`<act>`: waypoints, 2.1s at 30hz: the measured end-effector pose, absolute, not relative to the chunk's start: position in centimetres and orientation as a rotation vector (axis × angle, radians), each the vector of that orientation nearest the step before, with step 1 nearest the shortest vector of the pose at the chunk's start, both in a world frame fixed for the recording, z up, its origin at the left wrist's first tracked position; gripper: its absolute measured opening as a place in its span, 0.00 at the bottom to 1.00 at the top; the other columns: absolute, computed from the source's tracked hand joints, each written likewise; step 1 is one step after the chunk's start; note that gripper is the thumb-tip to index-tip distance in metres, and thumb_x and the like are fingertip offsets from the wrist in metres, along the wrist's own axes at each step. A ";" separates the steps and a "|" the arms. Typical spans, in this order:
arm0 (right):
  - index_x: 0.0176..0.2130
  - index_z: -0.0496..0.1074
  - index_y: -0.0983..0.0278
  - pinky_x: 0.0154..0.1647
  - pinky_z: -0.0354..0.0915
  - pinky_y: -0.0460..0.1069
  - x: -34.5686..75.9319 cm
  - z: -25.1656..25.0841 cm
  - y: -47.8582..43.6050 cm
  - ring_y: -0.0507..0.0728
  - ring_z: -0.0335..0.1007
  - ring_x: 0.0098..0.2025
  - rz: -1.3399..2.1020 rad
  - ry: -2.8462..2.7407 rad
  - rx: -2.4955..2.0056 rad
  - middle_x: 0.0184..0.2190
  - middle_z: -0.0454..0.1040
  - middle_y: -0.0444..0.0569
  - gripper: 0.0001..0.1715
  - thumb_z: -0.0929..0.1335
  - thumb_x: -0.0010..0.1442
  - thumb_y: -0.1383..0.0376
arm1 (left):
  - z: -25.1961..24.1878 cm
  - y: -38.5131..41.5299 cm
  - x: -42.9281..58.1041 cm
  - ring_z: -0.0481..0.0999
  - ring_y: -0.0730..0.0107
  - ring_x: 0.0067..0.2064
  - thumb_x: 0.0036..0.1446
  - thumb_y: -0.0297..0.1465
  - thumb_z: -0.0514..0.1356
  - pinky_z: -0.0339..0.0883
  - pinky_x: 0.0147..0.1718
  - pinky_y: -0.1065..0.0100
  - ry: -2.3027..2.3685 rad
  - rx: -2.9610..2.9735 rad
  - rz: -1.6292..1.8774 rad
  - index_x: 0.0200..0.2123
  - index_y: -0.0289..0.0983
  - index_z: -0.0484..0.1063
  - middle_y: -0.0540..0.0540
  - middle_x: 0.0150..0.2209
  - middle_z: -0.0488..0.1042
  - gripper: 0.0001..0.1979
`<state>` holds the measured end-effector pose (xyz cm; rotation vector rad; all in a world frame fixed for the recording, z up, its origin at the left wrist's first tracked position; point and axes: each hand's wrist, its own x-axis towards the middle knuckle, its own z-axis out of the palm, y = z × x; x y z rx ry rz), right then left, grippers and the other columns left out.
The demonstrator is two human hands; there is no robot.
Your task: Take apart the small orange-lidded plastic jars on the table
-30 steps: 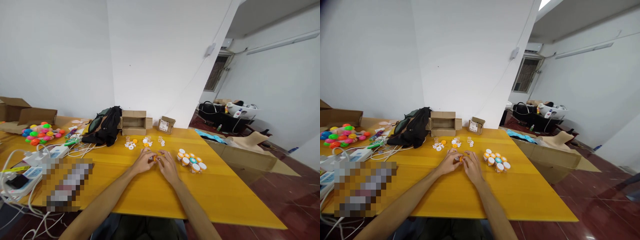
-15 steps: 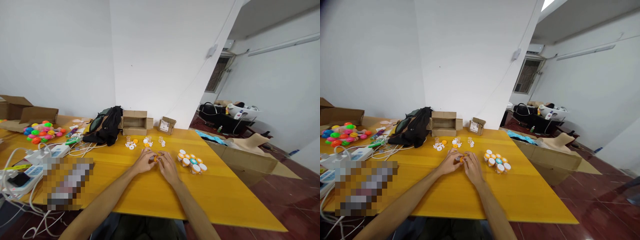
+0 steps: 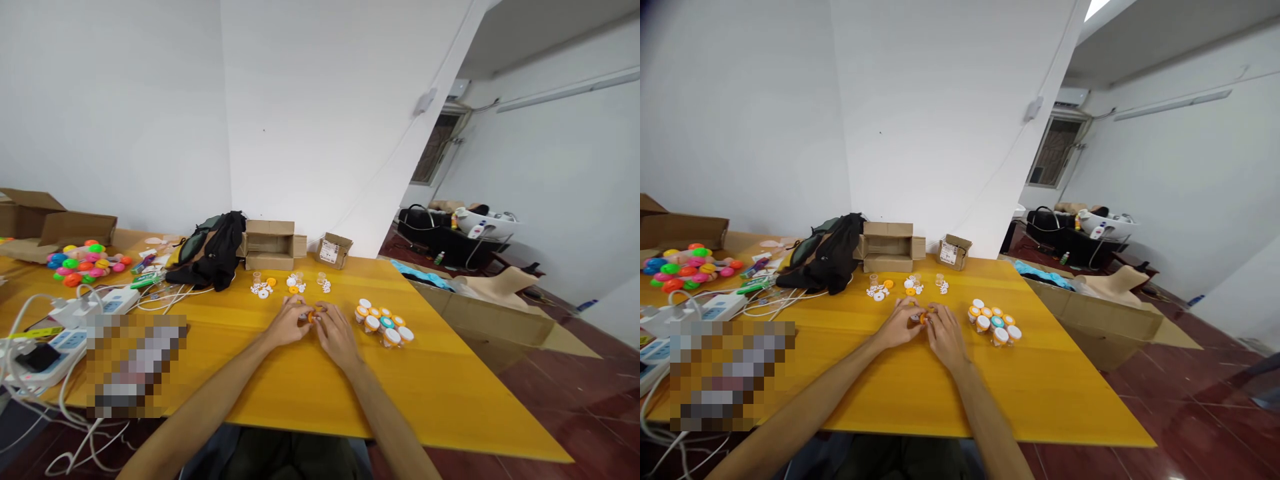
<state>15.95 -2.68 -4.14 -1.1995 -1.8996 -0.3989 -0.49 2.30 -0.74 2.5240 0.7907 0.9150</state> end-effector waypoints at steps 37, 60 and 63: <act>0.36 0.71 0.58 0.47 0.71 0.57 16.0 -3.6 -3.0 0.60 0.72 0.46 -0.279 -1.870 -1.184 0.43 0.75 0.53 0.10 0.62 0.64 0.70 | -0.7 2.3 -0.7 0.69 0.58 0.48 0.53 0.23 0.57 0.58 0.51 0.59 0.759 2.572 0.852 0.36 0.41 0.75 0.46 0.34 0.77 0.10; 0.29 0.70 0.58 0.44 0.71 0.60 17.9 -4.7 -2.2 0.65 0.70 0.46 -0.304 -1.852 -1.352 0.45 0.74 0.54 0.12 0.64 0.60 0.72 | -1.0 3.2 -0.6 0.70 0.56 0.51 0.50 0.23 0.61 0.62 0.54 0.55 0.927 2.307 0.986 0.42 0.42 0.76 0.46 0.38 0.76 0.16; 0.28 0.71 0.57 0.43 0.71 0.61 17.9 -4.7 -2.1 0.64 0.70 0.45 -0.307 -1.840 -1.344 0.44 0.74 0.54 0.13 0.64 0.61 0.72 | -1.1 3.3 -0.6 0.69 0.56 0.51 0.51 0.24 0.60 0.62 0.54 0.55 0.916 2.314 0.995 0.42 0.43 0.76 0.46 0.39 0.76 0.16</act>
